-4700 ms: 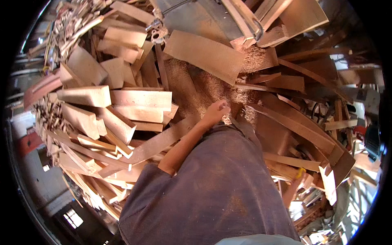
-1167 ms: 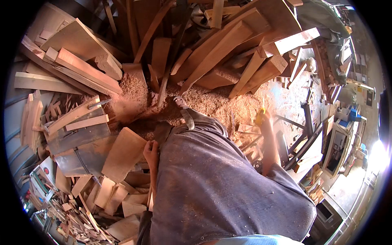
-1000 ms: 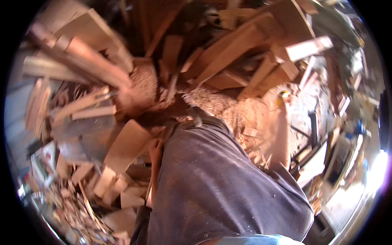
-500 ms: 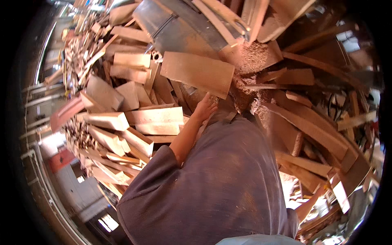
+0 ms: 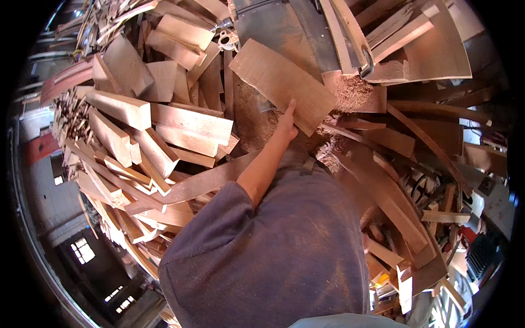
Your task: The person feeds wood planks through a table saw, moves pieces of wood in a workshop, and uses a measuring tape on a plank.
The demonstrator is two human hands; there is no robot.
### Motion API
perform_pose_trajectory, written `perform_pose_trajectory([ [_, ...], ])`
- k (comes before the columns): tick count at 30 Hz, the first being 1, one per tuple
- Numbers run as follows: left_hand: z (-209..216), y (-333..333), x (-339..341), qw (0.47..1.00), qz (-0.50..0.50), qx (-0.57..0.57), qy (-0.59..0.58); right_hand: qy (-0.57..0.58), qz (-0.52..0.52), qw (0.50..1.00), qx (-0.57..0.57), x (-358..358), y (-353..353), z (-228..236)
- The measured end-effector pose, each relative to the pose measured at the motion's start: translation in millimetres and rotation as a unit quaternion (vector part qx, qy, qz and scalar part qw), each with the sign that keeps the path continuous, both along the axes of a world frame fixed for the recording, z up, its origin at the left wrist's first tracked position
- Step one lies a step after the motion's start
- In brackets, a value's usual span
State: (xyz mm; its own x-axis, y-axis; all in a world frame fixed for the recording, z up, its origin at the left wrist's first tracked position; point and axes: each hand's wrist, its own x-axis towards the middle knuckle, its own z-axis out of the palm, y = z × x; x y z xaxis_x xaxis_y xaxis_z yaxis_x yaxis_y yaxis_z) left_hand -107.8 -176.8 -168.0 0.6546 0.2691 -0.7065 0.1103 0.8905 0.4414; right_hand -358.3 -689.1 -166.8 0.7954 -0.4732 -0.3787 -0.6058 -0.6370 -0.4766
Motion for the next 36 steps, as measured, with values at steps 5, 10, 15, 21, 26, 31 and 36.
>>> perform_pose_trajectory([
  [5, 43.5, -1.3, -1.6, 0.985, 0.057, 0.128, 0.097, -0.049, 0.144, 0.985, 0.079, 88.5, 71.0, 1.4],
  [10, 89.4, 40.5, -48.1, 0.946, 0.005, 0.290, 0.143, -0.102, 0.248, 0.941, 0.208, 216.9, 179.3, 106.2],
  [15, 101.1, 79.5, -60.4, 0.987, -0.032, 0.152, 0.049, -0.067, 0.317, 0.916, 0.235, 280.8, 237.2, 103.8],
  [21, 129.3, 99.7, -51.3, 0.997, -0.040, -0.014, -0.064, -0.165, 0.397, 0.887, 0.171, 352.4, 313.1, 73.5],
  [26, 123.9, 121.8, -39.6, 0.995, -0.090, 0.028, -0.022, -0.020, 0.106, 0.920, 0.377, 440.8, 318.0, 4.8],
  [31, 124.3, 140.4, -44.2, 0.983, -0.120, 0.138, 0.030, 0.078, -0.103, 0.874, 0.469, 488.3, 367.8, 23.2],
  [36, 126.4, 136.9, -28.1, 0.953, -0.173, 0.230, 0.096, 0.046, -0.119, 0.848, 0.514, 498.2, 370.5, 13.7],
])
